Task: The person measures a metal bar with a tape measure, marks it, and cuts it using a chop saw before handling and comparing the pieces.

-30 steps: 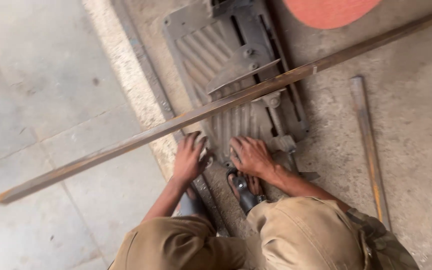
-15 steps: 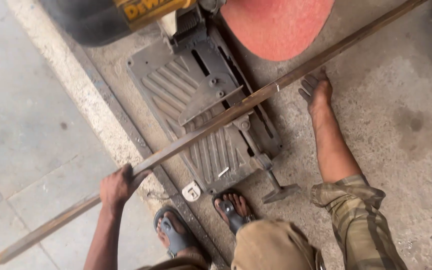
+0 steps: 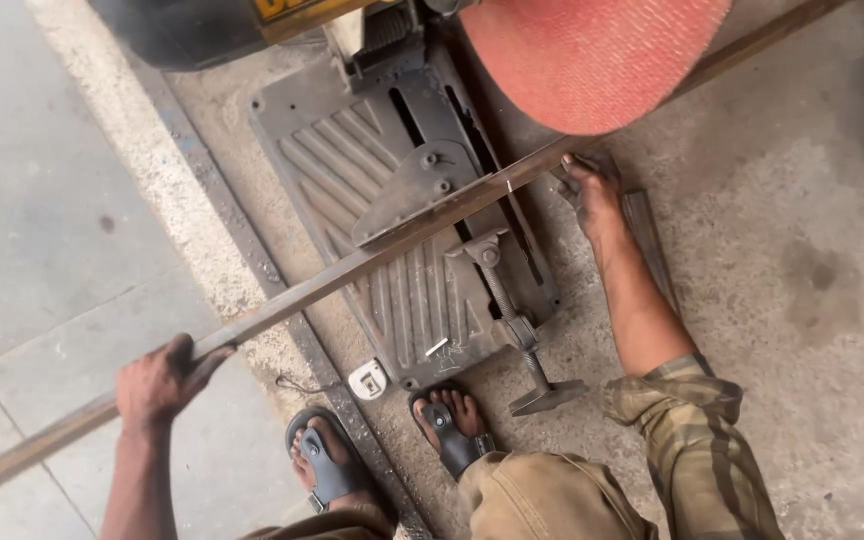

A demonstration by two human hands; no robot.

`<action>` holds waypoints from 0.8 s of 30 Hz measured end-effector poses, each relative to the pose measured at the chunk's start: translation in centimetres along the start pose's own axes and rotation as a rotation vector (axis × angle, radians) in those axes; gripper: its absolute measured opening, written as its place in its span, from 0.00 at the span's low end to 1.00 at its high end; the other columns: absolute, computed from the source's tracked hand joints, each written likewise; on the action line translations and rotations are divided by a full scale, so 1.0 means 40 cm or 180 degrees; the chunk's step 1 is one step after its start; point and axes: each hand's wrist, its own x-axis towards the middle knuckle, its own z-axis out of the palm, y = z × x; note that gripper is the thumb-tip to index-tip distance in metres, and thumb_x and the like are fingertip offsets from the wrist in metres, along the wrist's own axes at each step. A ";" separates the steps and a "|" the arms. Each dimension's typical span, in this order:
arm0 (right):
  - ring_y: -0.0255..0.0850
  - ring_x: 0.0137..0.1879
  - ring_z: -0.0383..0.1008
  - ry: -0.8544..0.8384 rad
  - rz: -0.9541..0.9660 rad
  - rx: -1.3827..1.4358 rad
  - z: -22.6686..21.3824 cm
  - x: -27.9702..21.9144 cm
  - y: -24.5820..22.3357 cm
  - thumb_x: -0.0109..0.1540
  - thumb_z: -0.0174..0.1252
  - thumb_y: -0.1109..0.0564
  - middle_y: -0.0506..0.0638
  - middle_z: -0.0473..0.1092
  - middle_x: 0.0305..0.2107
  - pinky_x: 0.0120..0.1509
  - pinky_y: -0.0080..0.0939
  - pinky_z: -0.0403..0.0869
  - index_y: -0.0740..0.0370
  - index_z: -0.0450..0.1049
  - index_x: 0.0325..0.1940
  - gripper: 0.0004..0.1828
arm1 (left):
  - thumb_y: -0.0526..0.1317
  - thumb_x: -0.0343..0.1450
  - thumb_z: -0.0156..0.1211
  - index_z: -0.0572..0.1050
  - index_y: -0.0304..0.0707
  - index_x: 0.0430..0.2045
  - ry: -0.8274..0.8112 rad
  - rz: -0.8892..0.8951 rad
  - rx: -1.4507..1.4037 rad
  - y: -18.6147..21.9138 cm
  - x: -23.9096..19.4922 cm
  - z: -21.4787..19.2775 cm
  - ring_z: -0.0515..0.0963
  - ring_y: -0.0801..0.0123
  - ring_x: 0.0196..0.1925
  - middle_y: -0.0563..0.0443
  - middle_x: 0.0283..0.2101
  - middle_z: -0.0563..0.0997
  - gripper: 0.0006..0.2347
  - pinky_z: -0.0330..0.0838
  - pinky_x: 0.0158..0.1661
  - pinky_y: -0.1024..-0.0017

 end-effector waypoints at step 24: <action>0.40 0.45 0.79 0.0031 -0.0221 -0.0327 0.023 -0.056 0.000 0.61 0.67 0.54 0.49 0.76 0.44 0.43 0.39 0.75 0.54 0.72 0.52 0.17 | 0.75 0.65 0.47 0.75 0.44 0.21 -0.0133 -0.0173 0.0077 0.019 -0.011 -0.064 0.85 0.57 0.27 0.50 0.22 0.83 0.31 0.77 0.30 0.59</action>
